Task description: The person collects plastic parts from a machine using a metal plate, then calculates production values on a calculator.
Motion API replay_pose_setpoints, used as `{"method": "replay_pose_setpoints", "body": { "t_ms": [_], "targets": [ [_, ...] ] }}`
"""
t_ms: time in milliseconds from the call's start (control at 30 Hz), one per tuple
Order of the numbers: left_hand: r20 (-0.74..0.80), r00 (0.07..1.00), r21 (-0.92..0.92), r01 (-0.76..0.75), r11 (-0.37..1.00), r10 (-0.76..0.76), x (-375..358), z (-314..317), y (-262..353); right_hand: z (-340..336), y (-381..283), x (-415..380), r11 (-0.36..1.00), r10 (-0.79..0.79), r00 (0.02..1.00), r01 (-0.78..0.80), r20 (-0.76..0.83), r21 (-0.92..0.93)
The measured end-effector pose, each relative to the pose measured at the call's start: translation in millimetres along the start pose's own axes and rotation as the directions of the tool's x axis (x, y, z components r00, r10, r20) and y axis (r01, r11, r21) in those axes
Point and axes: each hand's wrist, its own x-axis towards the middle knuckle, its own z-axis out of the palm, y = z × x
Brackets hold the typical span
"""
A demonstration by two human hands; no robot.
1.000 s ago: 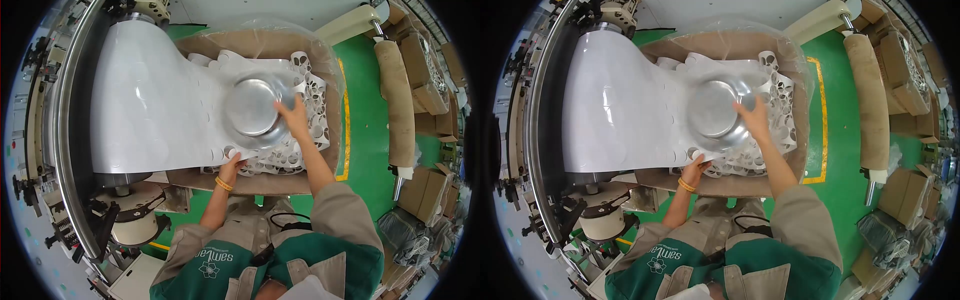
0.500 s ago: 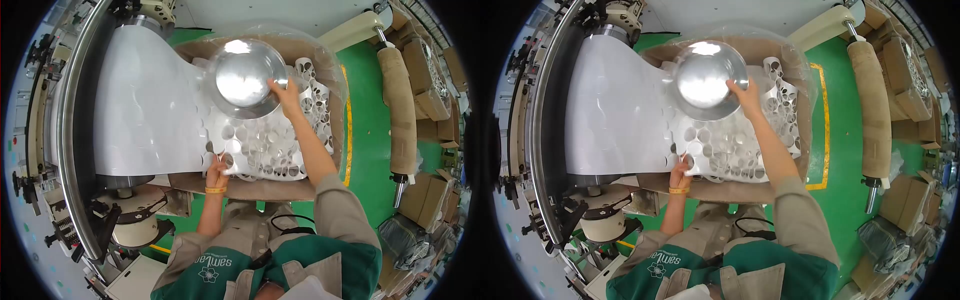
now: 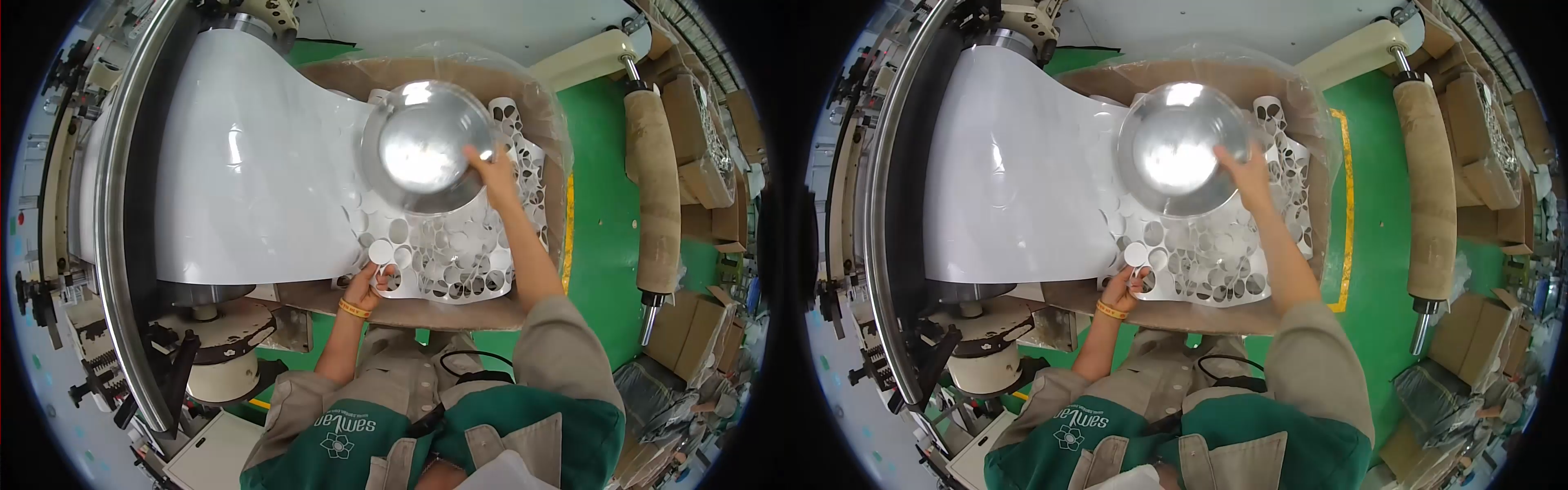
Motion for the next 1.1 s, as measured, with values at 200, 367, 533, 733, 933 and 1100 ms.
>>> {"method": "replay_pose_setpoints", "body": {
  "t_ms": [200,367,533,733,933,1100],
  "targets": [
    [-0.200,0.777,0.571,-0.402,0.715,0.597,-14,25,-1,-43,9,-7,0.599,-0.124,0.992,0.054,-0.026,-0.799],
    [0.082,0.577,0.763,-0.561,0.321,0.812,-12,18,30,-31,-54,-28,0.976,-0.192,0.977,0.180,-0.097,-0.120],
    [-0.271,0.766,0.570,-0.360,0.738,0.583,36,-13,-3,27,70,-54,0.997,0.029,0.998,-0.025,-0.062,0.069],
    [0.282,0.494,0.934,-0.339,-0.117,0.823,-25,53,-6,-37,57,-80,0.597,-0.138,0.990,0.100,0.021,-0.796],
    [-0.227,0.807,0.852,-0.105,0.512,0.545,7,114,-34,-59,44,-81,0.414,-0.142,0.988,0.008,-0.056,-0.910],
    [0.234,0.894,-0.057,-0.379,0.923,0.382,1,191,-80,-86,148,-31,0.642,-0.033,0.999,0.013,-0.011,-0.766]
  ]
}}
